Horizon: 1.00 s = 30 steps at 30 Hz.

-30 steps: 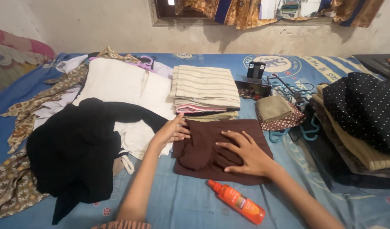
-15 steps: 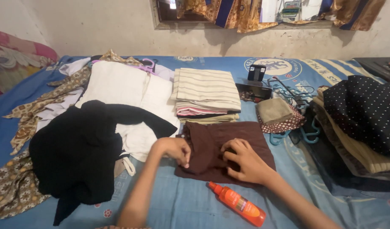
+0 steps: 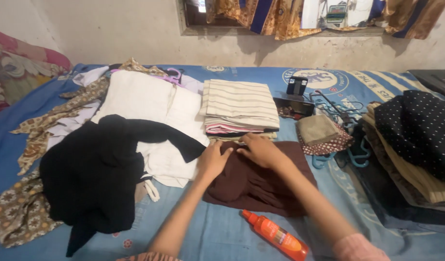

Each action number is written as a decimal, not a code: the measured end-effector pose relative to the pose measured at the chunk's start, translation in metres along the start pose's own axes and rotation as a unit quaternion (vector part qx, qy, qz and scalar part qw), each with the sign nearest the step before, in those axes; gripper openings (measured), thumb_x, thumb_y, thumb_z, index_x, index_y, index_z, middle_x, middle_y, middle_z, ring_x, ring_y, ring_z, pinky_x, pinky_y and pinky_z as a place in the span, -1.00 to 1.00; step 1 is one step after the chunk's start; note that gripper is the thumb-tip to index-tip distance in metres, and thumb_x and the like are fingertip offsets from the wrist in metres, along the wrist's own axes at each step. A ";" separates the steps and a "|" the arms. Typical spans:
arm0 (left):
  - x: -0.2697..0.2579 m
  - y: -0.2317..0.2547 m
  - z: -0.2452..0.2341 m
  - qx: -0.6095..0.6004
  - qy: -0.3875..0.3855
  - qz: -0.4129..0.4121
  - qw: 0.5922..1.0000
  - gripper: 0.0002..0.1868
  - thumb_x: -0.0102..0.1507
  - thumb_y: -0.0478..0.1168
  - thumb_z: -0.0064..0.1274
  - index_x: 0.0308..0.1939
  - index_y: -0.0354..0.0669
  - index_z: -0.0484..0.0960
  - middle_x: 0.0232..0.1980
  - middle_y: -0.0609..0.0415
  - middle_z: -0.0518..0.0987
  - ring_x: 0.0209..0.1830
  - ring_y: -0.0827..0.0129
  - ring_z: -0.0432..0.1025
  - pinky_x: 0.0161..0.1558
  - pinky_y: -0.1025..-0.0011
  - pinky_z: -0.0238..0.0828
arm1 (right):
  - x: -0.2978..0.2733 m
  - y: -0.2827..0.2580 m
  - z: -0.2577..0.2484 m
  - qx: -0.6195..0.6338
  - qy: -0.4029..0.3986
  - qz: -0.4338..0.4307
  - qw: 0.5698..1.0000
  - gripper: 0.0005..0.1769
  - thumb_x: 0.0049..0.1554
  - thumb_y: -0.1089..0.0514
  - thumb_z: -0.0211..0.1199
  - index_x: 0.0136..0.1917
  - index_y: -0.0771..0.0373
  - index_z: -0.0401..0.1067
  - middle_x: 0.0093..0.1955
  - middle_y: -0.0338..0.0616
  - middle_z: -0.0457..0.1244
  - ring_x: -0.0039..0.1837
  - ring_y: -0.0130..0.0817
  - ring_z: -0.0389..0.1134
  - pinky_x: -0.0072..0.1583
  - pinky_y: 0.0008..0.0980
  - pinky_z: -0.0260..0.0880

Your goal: Fold a brown shirt on a bed.

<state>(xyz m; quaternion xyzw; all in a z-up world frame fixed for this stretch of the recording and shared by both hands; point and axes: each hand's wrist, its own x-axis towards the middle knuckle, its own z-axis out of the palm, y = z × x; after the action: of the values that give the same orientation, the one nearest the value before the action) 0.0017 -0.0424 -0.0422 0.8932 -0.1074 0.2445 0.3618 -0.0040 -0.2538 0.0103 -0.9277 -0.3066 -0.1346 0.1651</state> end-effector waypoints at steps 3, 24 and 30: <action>0.013 -0.006 0.001 -0.094 0.035 0.048 0.994 -0.56 0.16 0.00 0.30 -0.15 -0.32 0.61 -0.05 -0.30 0.61 0.00 -0.15 0.47 -0.01 0.10 0.42 | 0.005 -0.002 0.017 -0.013 0.060 -0.050 0.997 -0.61 0.21 -0.02 0.23 0.16 0.31 0.40 0.10 0.10 0.31 0.16 0.15 0.34 0.17 0.04 0.29; -0.003 -0.004 0.005 -0.034 0.009 -0.028 0.999 -0.61 0.35 0.00 0.06 -0.03 -0.23 0.35 -0.19 -0.27 0.61 -0.14 -0.26 0.51 -0.19 -0.04 0.40 | -0.005 0.015 0.035 0.202 0.004 0.051 0.978 -0.61 0.29 -0.06 0.11 -0.05 0.36 0.43 -0.21 -0.10 0.28 -0.14 -0.35 0.28 0.02 -0.31 0.31; 0.005 0.006 0.002 -0.205 0.032 0.011 0.978 -0.73 0.30 -0.14 0.13 -0.10 -0.20 0.43 -0.26 -0.15 0.62 -0.25 -0.09 0.57 -0.21 0.10 0.46 | -0.007 0.028 0.021 0.315 -0.016 -0.007 0.949 -0.62 0.38 -0.04 0.07 -0.01 0.35 0.38 -0.13 0.06 0.25 -0.02 -0.18 0.28 0.09 -0.25 0.33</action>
<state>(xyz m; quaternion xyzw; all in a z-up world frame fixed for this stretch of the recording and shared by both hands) 0.0049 -0.0480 -0.0371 0.7904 -0.1533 0.2501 0.5378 0.0106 -0.2701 -0.0177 -0.8284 -0.3425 -0.0176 0.4430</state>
